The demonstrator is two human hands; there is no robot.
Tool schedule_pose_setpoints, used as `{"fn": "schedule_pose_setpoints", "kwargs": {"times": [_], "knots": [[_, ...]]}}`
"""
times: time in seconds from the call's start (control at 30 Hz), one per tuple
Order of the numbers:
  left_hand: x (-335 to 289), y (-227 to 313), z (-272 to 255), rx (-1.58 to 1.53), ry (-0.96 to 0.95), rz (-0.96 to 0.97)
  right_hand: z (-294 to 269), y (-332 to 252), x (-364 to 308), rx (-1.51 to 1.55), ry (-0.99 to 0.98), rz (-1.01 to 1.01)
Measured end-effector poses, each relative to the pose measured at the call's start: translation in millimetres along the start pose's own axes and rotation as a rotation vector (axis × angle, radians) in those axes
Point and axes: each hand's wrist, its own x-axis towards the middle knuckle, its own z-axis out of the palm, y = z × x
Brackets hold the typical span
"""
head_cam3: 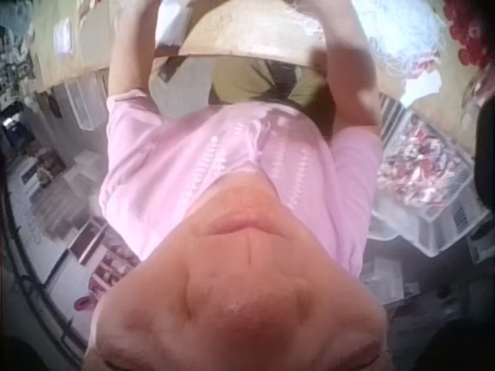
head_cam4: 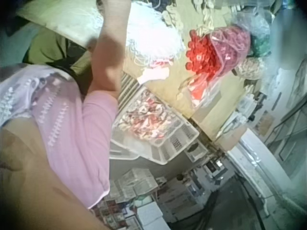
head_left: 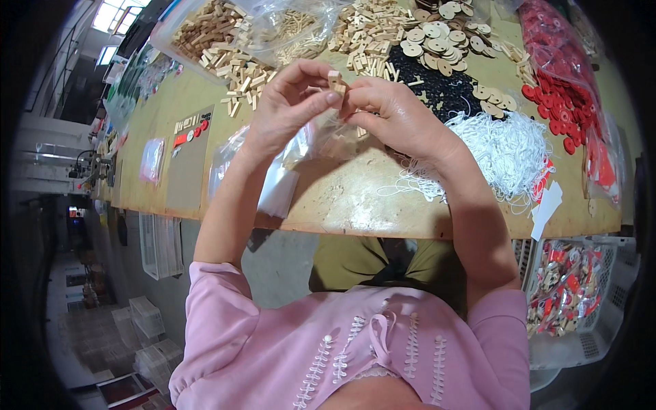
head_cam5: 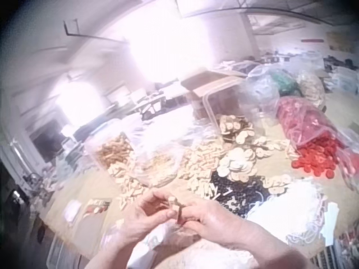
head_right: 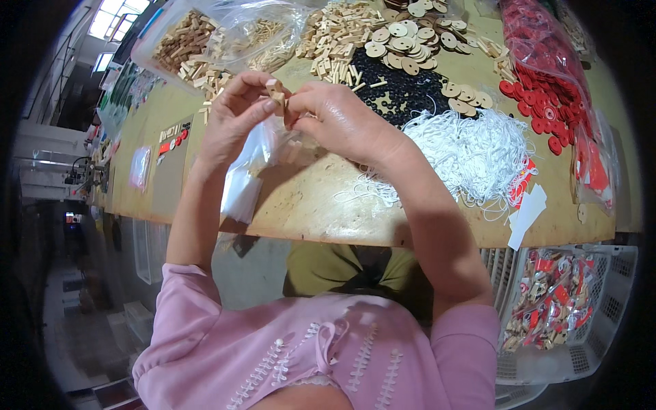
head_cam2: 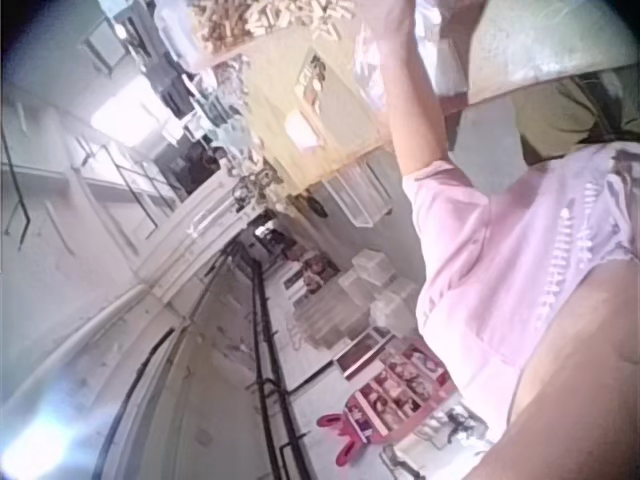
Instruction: The person assembles small craft kits by picking wooden pegs, black beads, wooden discs, white strings, and red tags from a table and placing them into clear plastic bags. The person then seals the bags and sets them aside.
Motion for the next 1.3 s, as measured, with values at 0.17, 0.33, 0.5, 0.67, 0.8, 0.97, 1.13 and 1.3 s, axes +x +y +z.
{"fn": "schedule_pose_setpoints", "kwargs": {"times": [0.17, 0.33, 0.5, 0.67, 0.8, 0.97, 1.13, 1.3], "knots": [[-7, 0, -9, 0.075, 0.006, -0.082, 1, -6, -1, 0.026, -0.025, -0.019], [15, 3, -20, 0.201, -0.101, -0.134, -3, -13, -1, 0.014, -0.049, 0.019], [65, -31, -38, 0.402, -0.024, -0.2, 4, -18, -5, 0.058, -0.035, -0.089], [103, -76, 12, 1.004, 0.03, -0.219, 8, -32, -8, 0.04, -0.264, 0.014], [113, -89, 15, 1.147, -0.013, -0.188, 7, -30, -8, 0.04, -0.234, 0.014], [112, -103, -11, 0.878, -0.014, -0.242, 9, -29, -8, 0.032, -0.224, 0.03], [94, -94, -26, 0.399, 0.027, -0.379, 4, -29, -6, 0.031, -0.238, 0.067], [64, -56, -33, 0.21, 0.017, -0.386, 1, -26, -5, 0.032, -0.159, 0.092]]}}
